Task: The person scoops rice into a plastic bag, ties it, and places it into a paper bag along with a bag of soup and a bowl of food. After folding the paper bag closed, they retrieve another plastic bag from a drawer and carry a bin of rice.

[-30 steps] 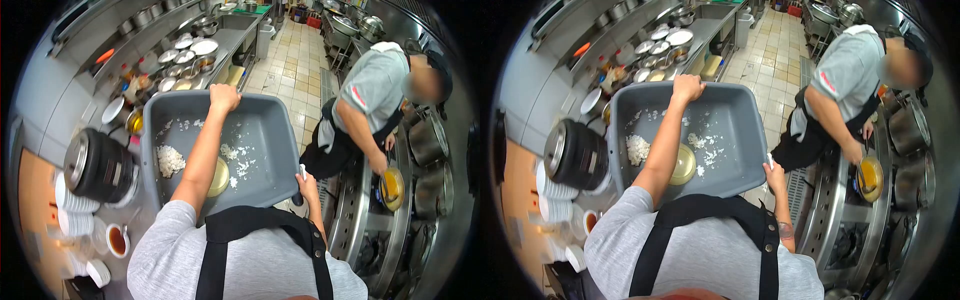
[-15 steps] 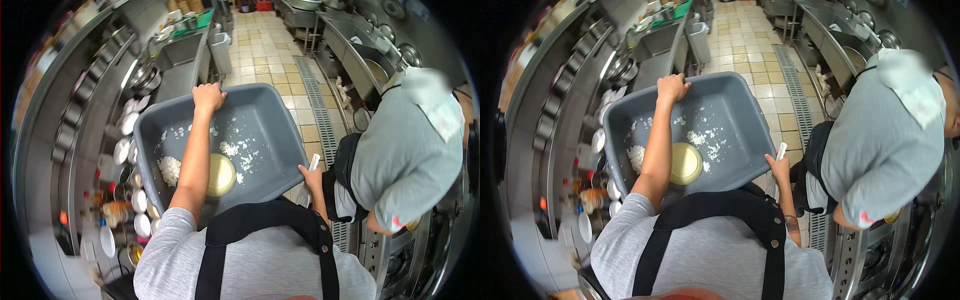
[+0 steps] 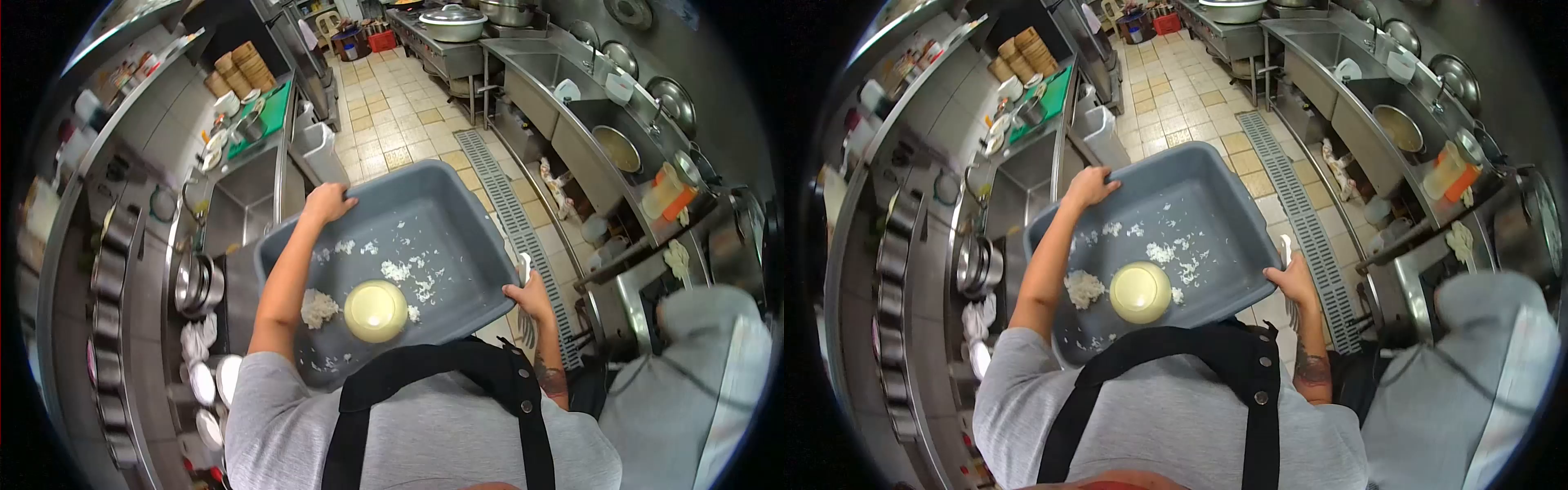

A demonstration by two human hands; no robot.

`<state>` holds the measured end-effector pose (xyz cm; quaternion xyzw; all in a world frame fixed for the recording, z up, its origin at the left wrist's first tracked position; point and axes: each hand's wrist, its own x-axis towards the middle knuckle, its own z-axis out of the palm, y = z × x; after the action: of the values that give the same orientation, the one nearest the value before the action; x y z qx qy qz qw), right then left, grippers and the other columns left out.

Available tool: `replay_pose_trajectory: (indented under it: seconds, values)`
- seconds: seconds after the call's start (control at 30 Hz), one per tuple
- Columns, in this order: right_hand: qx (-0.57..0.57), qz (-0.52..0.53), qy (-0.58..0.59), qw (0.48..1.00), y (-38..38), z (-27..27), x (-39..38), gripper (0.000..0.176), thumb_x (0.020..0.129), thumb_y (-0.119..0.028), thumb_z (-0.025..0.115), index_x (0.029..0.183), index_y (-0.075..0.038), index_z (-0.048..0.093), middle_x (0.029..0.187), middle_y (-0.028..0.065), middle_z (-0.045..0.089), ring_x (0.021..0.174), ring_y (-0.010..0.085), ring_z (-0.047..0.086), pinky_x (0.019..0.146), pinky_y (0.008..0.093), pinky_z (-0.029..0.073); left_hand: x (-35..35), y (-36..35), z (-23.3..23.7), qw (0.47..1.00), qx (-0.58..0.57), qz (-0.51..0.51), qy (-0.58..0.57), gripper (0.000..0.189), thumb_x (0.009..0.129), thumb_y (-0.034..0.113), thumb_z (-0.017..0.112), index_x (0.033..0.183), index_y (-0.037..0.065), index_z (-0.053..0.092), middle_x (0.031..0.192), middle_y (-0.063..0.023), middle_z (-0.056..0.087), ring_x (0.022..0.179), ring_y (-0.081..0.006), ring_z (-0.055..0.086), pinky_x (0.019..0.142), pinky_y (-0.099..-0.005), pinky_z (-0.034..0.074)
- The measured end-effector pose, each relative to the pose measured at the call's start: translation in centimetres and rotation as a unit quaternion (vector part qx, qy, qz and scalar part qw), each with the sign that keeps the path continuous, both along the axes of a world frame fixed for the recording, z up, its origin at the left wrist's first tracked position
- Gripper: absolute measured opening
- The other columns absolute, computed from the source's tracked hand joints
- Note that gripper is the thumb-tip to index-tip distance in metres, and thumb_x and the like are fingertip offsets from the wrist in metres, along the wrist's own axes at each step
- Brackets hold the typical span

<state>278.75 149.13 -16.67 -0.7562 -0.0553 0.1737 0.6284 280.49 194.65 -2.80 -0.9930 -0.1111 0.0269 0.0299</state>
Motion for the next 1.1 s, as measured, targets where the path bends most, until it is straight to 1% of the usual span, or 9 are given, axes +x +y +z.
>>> replay_pose_trajectory:
  seconds: [0.1,0.17,0.37,0.47,0.63,0.7,0.73,0.9,1.1]
  values:
    - [-0.005,0.037,-0.011,0.999,1.6,-1.3,9.0,0.035,0.064,-0.016,0.07,0.089,0.008,0.064,0.068,0.0079,0.061,0.062,0.0152,0.056,0.059,0.0297,0.046,3.2,6.2,0.6,0.997,-0.029,0.057,0.043,0.038,0.077,0.037,0.07,0.099,0.005,0.069,0.094,-0.019,0.067,0.092,-0.0355,0.064,0.08,-0.0417,0.05]
    - [-0.003,0.028,-0.008,1.0,2.9,-0.4,13.9,0.037,0.064,-0.017,0.07,0.091,0.008,0.063,0.07,0.0088,0.062,0.063,0.0156,0.057,0.06,0.0301,0.047,4.7,13.5,-2.5,0.972,-0.232,0.037,-0.01,0.038,0.074,0.029,0.073,0.104,0.006,0.066,0.096,-0.0166,0.068,0.093,-0.0335,0.064,0.08,-0.04,0.049]
    - [-0.048,-0.021,-0.069,0.996,7.1,-3.8,36.0,0.057,0.065,-0.016,0.072,0.108,0.016,0.054,0.083,0.0151,0.065,0.074,0.0191,0.061,0.069,0.0327,0.049,20.0,17.8,-7.1,0.959,-0.092,0.101,-0.247,0.042,0.073,0.02,0.075,0.107,-0.001,0.061,0.091,-0.0165,0.068,0.085,-0.0285,0.065,0.076,-0.0345,0.049]
    - [-0.073,-0.02,0.046,0.996,6.5,-1.5,44.1,0.058,0.067,-0.017,0.073,0.11,0.017,0.053,0.095,0.0201,0.065,0.083,0.0219,0.063,0.074,0.0328,0.05,29.0,21.5,-11.2,0.872,-0.353,0.281,-0.189,0.031,0.076,0.019,0.074,0.096,-0.003,0.064,0.08,-0.0093,0.066,0.071,-0.0167,0.061,0.068,-0.03,0.047]
    - [-0.082,-0.181,0.003,0.98,4.0,-6.2,55.1,0.056,0.069,-0.018,0.075,0.109,0.015,0.054,0.096,0.0212,0.064,0.085,0.0247,0.064,0.077,0.0336,0.05,48.0,14.4,-9.5,0.849,-0.43,0.213,-0.222,0.022,0.079,0.019,0.072,0.075,0.004,0.056,0.066,0.0028,0.05,0.059,-0.0074,0.044,0.053,-0.0265,0.037]
    - [-0.083,-0.258,-0.01,0.962,3.0,-9.5,61.3,0.055,0.07,-0.019,0.076,0.109,0.014,0.055,0.096,0.021,0.064,0.087,0.025,0.063,0.079,0.0341,0.049,57.9,14.2,-10.5,0.834,-0.486,0.176,-0.192,0.015,0.085,0.016,0.066,0.087,0.003,0.06,0.075,0.0014,0.058,0.065,-0.0074,0.052,0.057,-0.0248,0.042]
    - [-0.076,-0.298,0.017,0.951,2.6,-10.2,64.9,0.044,0.074,-0.015,0.074,0.106,0.008,0.055,0.093,0.0117,0.062,0.081,0.0187,0.059,0.073,0.0328,0.047,63.2,14.2,-11.4,0.825,-0.51,0.158,-0.184,0.017,0.083,0.017,0.068,0.085,0.004,0.058,0.073,0.0019,0.055,0.064,-0.0073,0.049,0.057,-0.0251,0.041]
    - [-0.038,-0.396,-0.029,0.917,-4.3,-14.2,87.8,0.052,0.076,-0.021,0.076,0.111,0.012,0.056,0.103,0.0149,0.063,0.091,0.0198,0.058,0.084,0.0323,0.045,83.5,4.4,-12.0,0.746,-0.624,0.131,-0.193,0.019,0.079,0.016,0.072,0.086,0.004,0.059,0.075,-0.0017,0.06,0.065,-0.0091,0.053,0.059,-0.0249,0.043]
    - [0.035,-0.399,0.002,0.916,-7.8,-17.9,113.1,0.032,0.083,-0.02,0.066,0.106,0.002,0.064,0.058,-0.0022,0.044,0.044,0.0107,0.04,0.04,0.0277,0.032,104.6,-1.3,-19.2,0.746,-0.585,0.138,-0.288,0.019,0.076,0.013,0.072,0.082,0.004,0.057,0.072,-0.0012,0.057,0.061,-0.0104,0.05,0.056,-0.0256,0.042]
